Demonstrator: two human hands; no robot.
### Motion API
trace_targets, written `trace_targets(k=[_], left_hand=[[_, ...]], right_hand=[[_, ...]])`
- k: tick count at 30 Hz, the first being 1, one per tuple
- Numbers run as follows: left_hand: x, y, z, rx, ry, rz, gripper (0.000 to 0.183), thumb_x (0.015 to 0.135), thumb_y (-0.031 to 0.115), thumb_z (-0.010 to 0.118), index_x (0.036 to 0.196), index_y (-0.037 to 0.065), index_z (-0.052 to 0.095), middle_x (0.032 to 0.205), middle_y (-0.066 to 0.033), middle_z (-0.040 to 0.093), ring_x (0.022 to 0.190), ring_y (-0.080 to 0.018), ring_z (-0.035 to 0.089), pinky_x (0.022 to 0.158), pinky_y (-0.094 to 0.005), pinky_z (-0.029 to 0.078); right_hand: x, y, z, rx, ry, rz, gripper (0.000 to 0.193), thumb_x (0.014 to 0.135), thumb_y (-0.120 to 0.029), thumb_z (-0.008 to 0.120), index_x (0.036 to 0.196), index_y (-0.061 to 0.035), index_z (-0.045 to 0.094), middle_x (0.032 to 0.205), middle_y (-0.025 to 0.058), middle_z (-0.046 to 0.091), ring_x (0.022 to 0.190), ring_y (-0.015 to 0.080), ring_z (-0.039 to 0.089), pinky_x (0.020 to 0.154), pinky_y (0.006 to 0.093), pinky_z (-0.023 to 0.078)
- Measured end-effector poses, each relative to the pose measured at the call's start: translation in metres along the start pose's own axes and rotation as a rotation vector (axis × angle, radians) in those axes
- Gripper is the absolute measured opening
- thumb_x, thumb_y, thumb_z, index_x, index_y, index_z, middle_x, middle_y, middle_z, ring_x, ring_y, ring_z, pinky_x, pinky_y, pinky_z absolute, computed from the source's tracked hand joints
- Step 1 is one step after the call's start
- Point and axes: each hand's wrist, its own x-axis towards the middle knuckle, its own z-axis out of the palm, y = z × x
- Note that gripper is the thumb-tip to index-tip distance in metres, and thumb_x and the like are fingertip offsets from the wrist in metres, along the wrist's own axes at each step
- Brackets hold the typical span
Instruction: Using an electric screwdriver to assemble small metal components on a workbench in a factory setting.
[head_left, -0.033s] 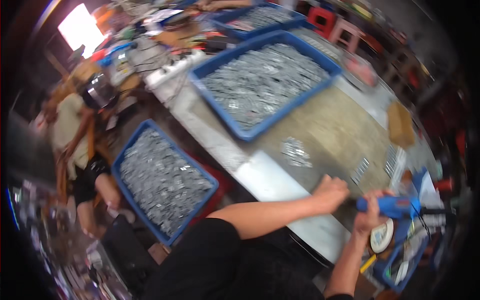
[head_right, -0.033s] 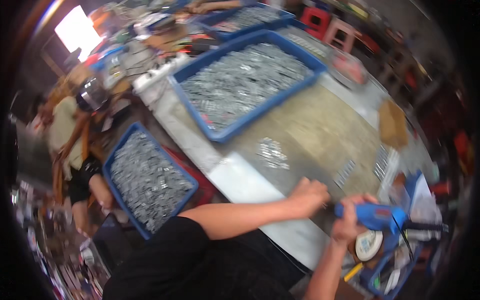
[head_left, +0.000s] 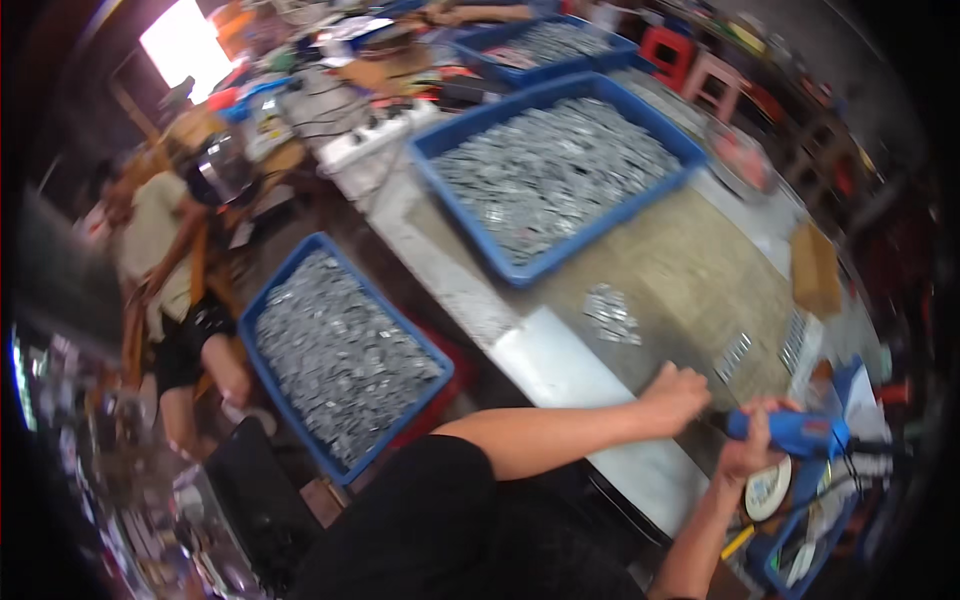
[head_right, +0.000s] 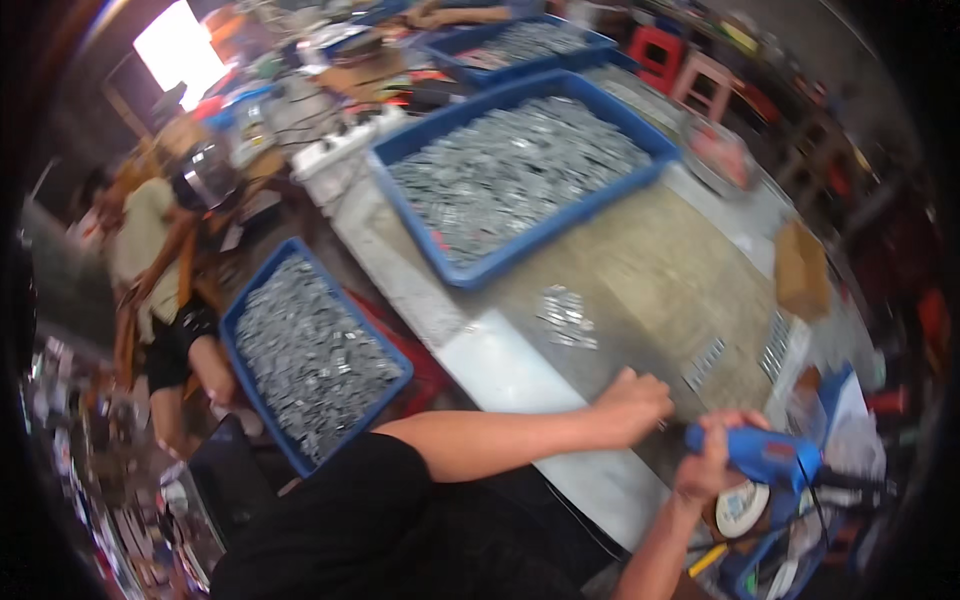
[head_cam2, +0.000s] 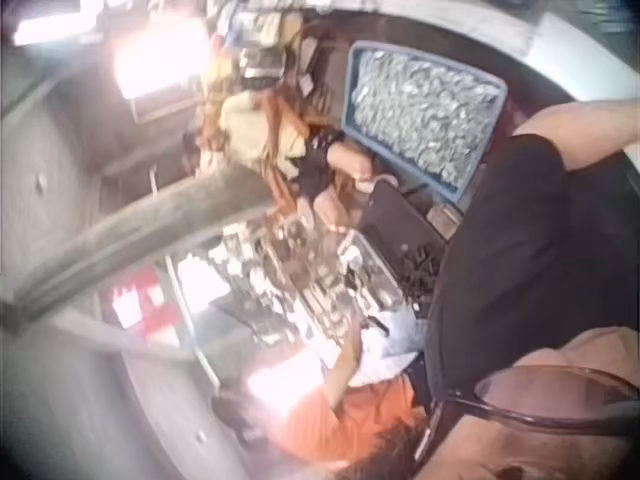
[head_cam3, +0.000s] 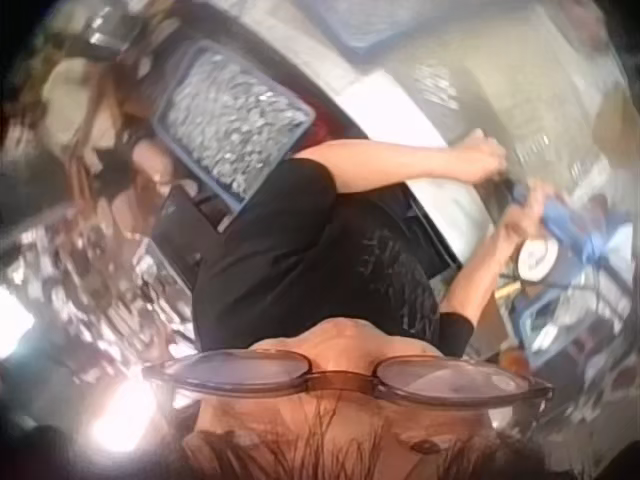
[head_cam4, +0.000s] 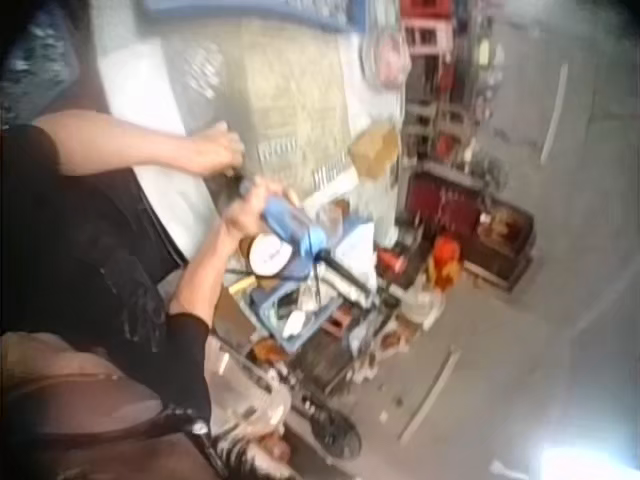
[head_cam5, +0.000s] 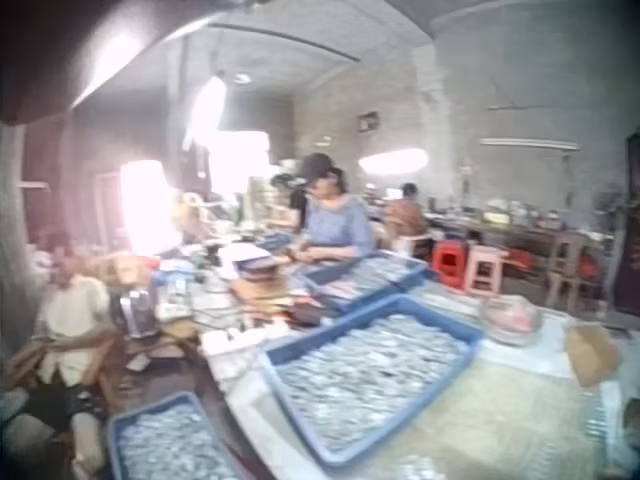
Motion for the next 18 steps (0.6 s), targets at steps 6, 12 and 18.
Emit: trace_targets(k=[6,12,18], left_hand=[[-0.004,0.004,0.000,-0.090,0.041,0.012,0.004,0.067,0.011,0.057,0.070,0.010,0.056,0.077,-0.0046,0.050,0.079,-0.0220,0.047,0.066,-0.0373,0.031],[-0.001,0.003,0.000,-0.075,0.037,0.019,0.006,0.066,0.010,0.060,0.069,0.008,0.056,0.077,-0.0047,0.049,0.079,-0.0225,0.046,0.066,-0.0368,0.031],[0.001,0.004,-0.004,-0.002,-0.002,-0.004,0.007,0.066,0.010,0.061,0.071,0.008,0.055,0.078,-0.0052,0.052,0.082,-0.0231,0.049,0.067,-0.0380,0.034]], right_hand=[[0.001,-0.017,-0.014,-0.007,-0.010,-0.156,0.041,0.069,-0.002,0.053,0.105,0.0020,0.034,0.075,0.0077,0.045,0.066,0.0184,0.045,0.067,0.0316,0.037],[-0.005,-0.030,-0.025,-0.051,0.002,-0.201,0.042,0.069,-0.007,0.051,0.104,0.0032,0.032,0.070,0.0080,0.042,0.065,0.0187,0.043,0.066,0.0309,0.036],[-0.015,-0.038,-0.040,-0.031,0.011,-0.206,0.040,0.069,-0.009,0.051,0.103,0.0033,0.035,0.070,0.0076,0.041,0.067,0.0183,0.041,0.065,0.0309,0.035]])
